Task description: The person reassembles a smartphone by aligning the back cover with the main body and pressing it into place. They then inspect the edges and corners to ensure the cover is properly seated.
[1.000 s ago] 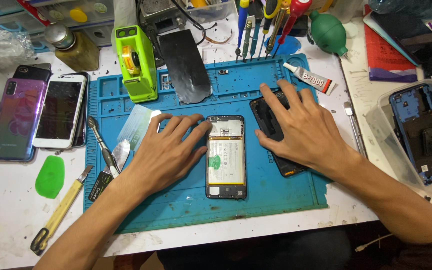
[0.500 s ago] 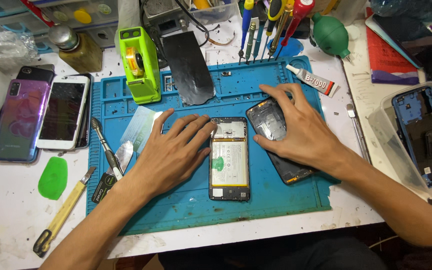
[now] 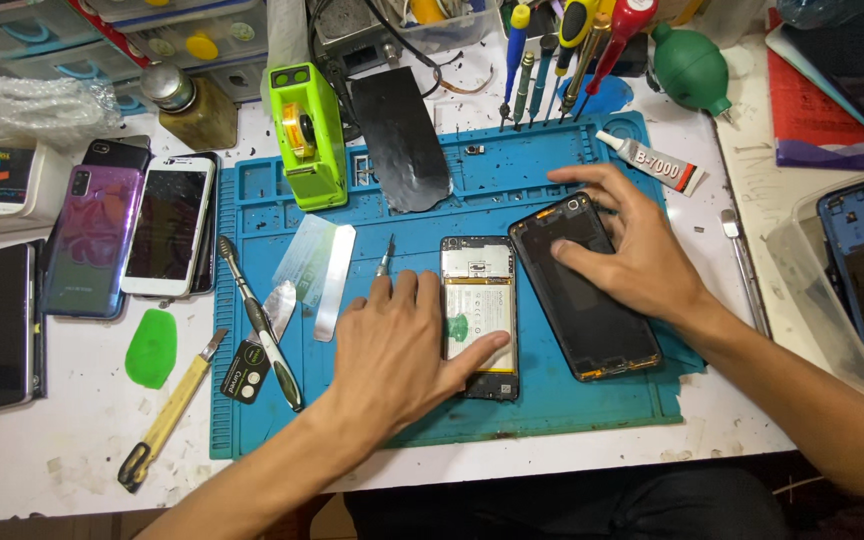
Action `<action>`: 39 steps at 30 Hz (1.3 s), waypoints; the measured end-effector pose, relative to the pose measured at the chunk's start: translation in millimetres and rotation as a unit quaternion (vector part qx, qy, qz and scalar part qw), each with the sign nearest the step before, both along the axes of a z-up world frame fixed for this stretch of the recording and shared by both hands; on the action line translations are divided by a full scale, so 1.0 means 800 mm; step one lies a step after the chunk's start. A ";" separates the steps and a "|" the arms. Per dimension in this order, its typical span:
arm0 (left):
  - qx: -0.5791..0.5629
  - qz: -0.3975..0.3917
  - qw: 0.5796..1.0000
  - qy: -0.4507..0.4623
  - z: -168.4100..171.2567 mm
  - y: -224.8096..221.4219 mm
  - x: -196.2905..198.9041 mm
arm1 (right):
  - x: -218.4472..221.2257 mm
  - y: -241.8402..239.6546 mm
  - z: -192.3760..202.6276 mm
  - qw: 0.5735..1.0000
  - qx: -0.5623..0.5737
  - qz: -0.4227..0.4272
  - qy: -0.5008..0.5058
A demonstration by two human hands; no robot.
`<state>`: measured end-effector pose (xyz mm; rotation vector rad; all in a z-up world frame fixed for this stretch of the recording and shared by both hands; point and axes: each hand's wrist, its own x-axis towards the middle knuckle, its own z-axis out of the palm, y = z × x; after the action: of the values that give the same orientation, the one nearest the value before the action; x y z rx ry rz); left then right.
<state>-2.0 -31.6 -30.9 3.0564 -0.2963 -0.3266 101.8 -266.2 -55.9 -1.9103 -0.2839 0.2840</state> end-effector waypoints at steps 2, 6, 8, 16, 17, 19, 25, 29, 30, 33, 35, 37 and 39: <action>-0.001 0.024 1.000 -0.011 0.000 -0.019 -0.004 | 0.004 -0.001 -0.006 1.000 0.022 -0.002 0.003; -0.011 0.086 0.989 -0.120 -0.032 -0.053 -0.013 | 0.010 -0.006 -0.016 0.997 0.080 -0.020 0.002; -0.024 0.108 0.985 -0.133 -0.027 -0.061 -0.014 | 0.011 -0.007 -0.020 0.996 0.083 -0.026 -0.001; -0.149 0.221 0.960 -0.089 -0.027 -0.064 -0.005 | 0.017 -0.009 -0.029 0.994 0.099 -0.043 -0.004; -0.197 0.215 0.954 -0.076 -0.023 -0.064 -0.005 | 0.018 -0.011 -0.032 0.993 0.109 -0.048 0.001; -0.248 0.209 0.944 -0.062 -0.016 -0.061 -0.004 | 0.013 -0.010 -0.029 0.992 0.115 -0.053 0.007; -0.386 0.207 0.899 0.032 -0.001 -0.024 0.004 | -0.004 -0.002 -0.017 0.984 0.157 -0.073 0.049; -0.488 0.222 0.840 0.086 0.024 0.005 0.014 | -0.003 0.003 -0.026 0.983 0.168 -0.057 0.047; -0.537 0.208 0.812 0.096 0.032 0.008 0.018 | -0.003 0.003 -0.030 0.982 0.174 -0.052 0.057; -0.639 0.226 0.724 0.127 0.025 0.024 0.026 | -0.006 0.008 -0.040 0.978 0.195 -0.043 0.065; -0.706 0.245 0.641 0.174 0.000 0.035 0.037 | -0.012 0.010 -0.045 0.974 0.201 -0.047 0.087; -0.764 0.256 0.549 0.221 -0.007 0.039 0.047 | -0.015 0.012 -0.043 0.971 0.206 -0.054 0.106; -0.795 0.202 0.521 0.235 0.005 0.035 0.054 | -0.017 0.014 -0.036 0.973 0.200 -0.023 0.113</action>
<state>41.4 -3.5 -26.8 1.0309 0.1518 -0.4348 88.4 -254.8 -84.6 -1.4702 -0.1298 0.3795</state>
